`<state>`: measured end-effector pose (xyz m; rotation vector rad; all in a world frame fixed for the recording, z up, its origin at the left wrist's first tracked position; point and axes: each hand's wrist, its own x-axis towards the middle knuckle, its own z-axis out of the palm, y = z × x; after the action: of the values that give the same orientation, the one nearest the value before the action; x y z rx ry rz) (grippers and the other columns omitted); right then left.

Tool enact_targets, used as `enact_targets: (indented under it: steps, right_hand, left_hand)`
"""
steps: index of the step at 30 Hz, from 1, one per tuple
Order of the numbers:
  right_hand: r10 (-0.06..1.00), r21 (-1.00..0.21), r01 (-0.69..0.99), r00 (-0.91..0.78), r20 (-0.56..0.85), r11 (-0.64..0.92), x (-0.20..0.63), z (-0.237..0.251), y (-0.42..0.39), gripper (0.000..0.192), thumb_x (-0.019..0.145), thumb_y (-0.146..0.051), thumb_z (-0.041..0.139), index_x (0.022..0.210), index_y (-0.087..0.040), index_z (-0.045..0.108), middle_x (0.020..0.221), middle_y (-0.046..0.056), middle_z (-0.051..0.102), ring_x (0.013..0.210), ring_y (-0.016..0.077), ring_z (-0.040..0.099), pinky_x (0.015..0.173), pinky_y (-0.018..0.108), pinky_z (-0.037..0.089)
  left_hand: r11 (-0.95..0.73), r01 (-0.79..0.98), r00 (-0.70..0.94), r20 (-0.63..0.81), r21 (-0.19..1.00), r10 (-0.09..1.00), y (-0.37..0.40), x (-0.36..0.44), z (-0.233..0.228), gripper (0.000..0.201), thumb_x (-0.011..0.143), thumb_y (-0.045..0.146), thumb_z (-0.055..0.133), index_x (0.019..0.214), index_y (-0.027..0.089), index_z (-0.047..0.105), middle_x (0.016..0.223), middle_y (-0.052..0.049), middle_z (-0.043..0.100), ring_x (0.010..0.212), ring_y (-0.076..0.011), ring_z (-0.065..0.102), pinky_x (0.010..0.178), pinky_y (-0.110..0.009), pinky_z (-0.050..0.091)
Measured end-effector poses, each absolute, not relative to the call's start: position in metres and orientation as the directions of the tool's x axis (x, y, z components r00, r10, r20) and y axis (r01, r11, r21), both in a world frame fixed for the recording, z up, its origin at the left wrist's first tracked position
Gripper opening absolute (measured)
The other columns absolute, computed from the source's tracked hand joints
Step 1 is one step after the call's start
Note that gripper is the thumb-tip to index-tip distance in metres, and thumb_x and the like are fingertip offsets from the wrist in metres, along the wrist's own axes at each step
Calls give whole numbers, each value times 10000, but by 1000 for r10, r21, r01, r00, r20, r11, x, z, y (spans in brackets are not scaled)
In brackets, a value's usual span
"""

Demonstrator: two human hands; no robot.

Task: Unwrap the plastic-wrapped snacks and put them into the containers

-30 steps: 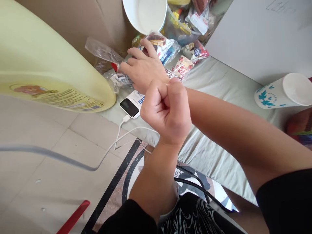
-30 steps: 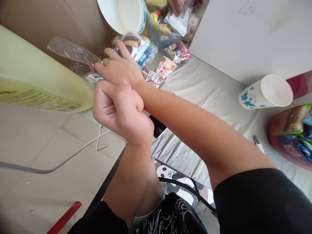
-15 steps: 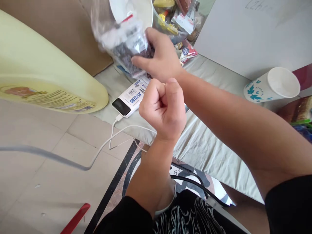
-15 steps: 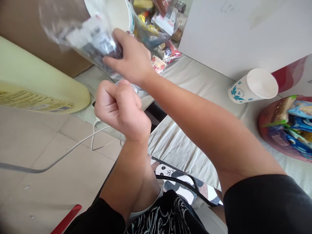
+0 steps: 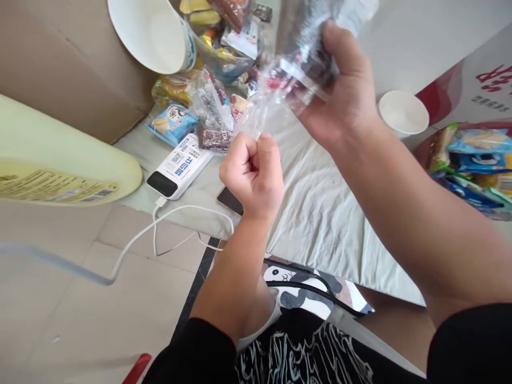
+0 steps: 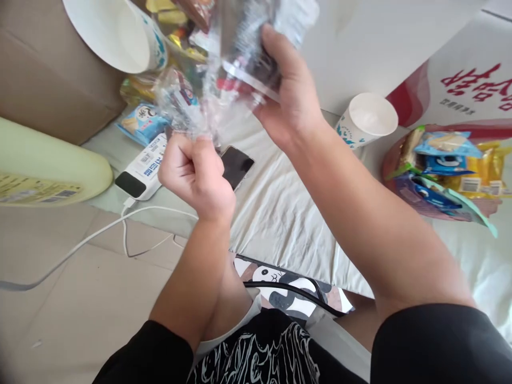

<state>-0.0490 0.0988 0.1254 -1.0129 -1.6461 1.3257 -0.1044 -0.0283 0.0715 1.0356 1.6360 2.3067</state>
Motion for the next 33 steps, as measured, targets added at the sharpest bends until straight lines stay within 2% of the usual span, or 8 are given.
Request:
enact_targets:
  steps: [2, 5, 7, 11, 15, 22, 27, 33]
  right_hand:
    - [953, -999, -47, -304, 9, -6, -1, 121, 88, 436, 1101, -331, 179, 1231, -200, 574, 1423, 72, 646, 1264, 140, 677, 968, 339, 602]
    - [970, -1000, -4, -244, 12, 11, 80, 102, 65, 349, 1003, -402, 406, 1151, -266, 691, 1371, 110, 694, 1259, 214, 697, 919, 371, 600]
    - [982, -998, -21, -178, 68, 65, 126, 87, 42, 328, 861, -470, 661, 1133, -299, 723, 1301, 124, 727, 1165, 265, 729, 889, 410, 607]
    - [999, -998, -52, -32, 25, 23, 172, 63, -9, 444, 770, -537, 824, 1117, -289, 701, 1176, 87, 754, 1071, 273, 746, 917, 446, 617]
    - [996, -991, 99, -5, 91, 91, 184, 48, -34, 501, 843, -626, 781, 1157, -252, 667, 1089, 58, 740, 1010, 245, 726, 933, 433, 611]
    - [957, -974, 116, -236, 166, 197, 202, 38, -38, 538, 968, -684, 596, 1285, -259, 691, 1357, 113, 658, 1338, 283, 611, 1125, 480, 545]
    - [990, -998, 52, -141, 31, 39, 209, 20, -40, 630, 942, -671, 646, 1438, -294, 548, 1461, 124, 586, 1320, 285, 620, 1064, 490, 590]
    - [912, -988, -110, -408, -52, -105, 196, 9, -49, 934, 842, -693, 759, 1577, -295, 342, 1393, 136, 638, 1284, 280, 658, 1112, 494, 565]
  left_hand:
    - [-442, 273, -745, 478, 855, 466, -28, -101, 73, 558, 1020, 475, 557, 660, 223, 213, 576, 45, 189, 509, -120, 258, 529, -344, 257]
    - [-522, 250, -709, 521, 816, 475, -24, -93, 75, 594, 992, 467, 627, 643, 220, 214, 558, 55, 188, 498, -107, 214, 510, -343, 214]
    - [-533, 151, -597, 507, 832, 622, -19, -83, 73, 601, 952, 498, 685, 616, 220, 271, 535, 64, 209, 485, -92, 222, 495, -331, 203]
    - [-87, -151, 26, 92, 985, 995, -15, -41, 68, 466, 779, 604, 847, 752, 201, 614, 686, 12, 621, 659, -121, 598, 601, -274, 455]
    - [355, -356, 433, -184, 864, 883, -20, 2, 58, 621, 680, 552, 944, 1128, 190, 713, 1188, -95, 787, 1141, -276, 734, 957, -363, 578]
    - [476, -480, 348, -338, 737, 874, -14, 22, 39, 452, 671, 403, 976, 993, 165, 768, 926, -37, 820, 868, -212, 786, 841, -314, 626]
    - [506, -536, 249, -446, 675, 860, -4, 25, 31, 424, 772, 494, 878, 1046, 196, 750, 951, -46, 832, 965, -273, 807, 879, -377, 666]
    - [360, -609, 101, -380, 707, 919, 2, 21, 31, 394, 868, 592, 760, 1001, 220, 753, 987, -28, 832, 1078, -283, 792, 924, -403, 675]
